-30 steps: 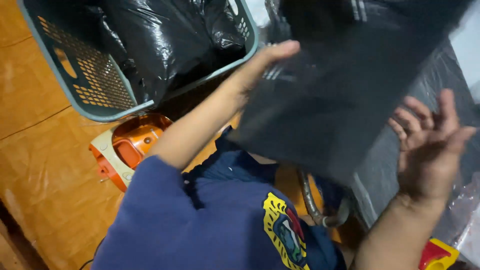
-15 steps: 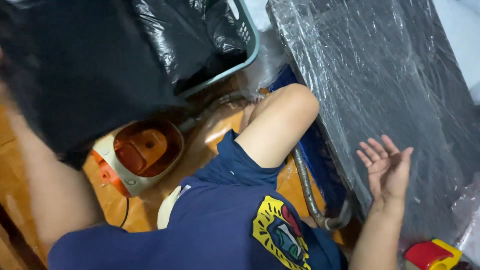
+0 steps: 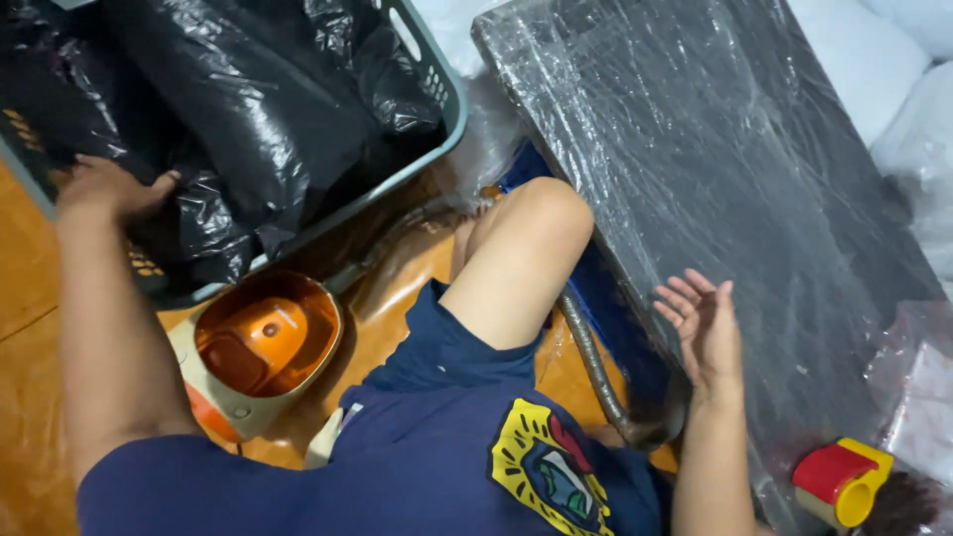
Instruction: The person dusts a black plastic bag using a duster, then places a white pillow into a clear plastic bag and uses a vacuum hose to remove the air before smoothing the plastic by hand.
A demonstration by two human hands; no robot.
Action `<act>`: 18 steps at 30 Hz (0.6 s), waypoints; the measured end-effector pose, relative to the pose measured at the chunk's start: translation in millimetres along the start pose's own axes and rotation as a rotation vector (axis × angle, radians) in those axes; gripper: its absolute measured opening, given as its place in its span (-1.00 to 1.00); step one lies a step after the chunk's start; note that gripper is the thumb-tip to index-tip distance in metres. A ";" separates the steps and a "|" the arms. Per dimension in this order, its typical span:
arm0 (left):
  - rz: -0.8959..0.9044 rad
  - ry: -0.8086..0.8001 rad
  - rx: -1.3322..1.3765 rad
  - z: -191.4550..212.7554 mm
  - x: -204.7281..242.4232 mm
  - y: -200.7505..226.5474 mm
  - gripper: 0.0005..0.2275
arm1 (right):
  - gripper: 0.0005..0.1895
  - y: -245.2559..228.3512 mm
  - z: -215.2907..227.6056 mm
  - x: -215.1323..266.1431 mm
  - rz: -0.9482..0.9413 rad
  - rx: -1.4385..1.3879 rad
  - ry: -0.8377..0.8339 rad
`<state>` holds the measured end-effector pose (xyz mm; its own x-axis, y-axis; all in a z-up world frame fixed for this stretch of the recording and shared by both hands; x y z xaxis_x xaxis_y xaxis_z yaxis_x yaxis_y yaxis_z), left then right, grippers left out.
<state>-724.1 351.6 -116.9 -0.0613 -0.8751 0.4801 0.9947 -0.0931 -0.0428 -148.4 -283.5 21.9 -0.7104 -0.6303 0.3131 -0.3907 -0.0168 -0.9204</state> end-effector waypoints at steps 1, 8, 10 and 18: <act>-0.009 0.001 0.001 -7.6 -20.9 -9.4 0.09 | -0.36 -0.4 -0.5 2.3 0.006 0.001 0.007; -0.273 0.414 0.104 -3.2 -86.4 -42.5 -0.24 | -0.58 9.9 23.2 7.2 0.099 0.451 0.242; -0.455 0.690 0.443 39.2 -50.1 -24.9 -0.48 | -0.61 18.6 35.0 0.6 0.139 0.536 0.242; -1.037 0.702 0.403 207.2 169.5 268.9 -0.83 | -0.75 12.5 11.3 -6.8 0.345 1.027 0.340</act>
<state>-450.0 276.6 134.5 -0.7142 -0.5537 -0.4281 0.4073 -0.8262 0.3891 -141.9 -288.2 5.7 -0.8703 -0.4841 -0.0908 0.4102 -0.6103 -0.6777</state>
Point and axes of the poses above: each hand's wrist, its own x-axis away from the middle knuckle, its own z-axis out of the back of the hand, y = z × x, the point moved 3 cm from there along -x, towards the middle knuckle, and after that the axes turned 6 degrees about -y, right-handed, at the moved point
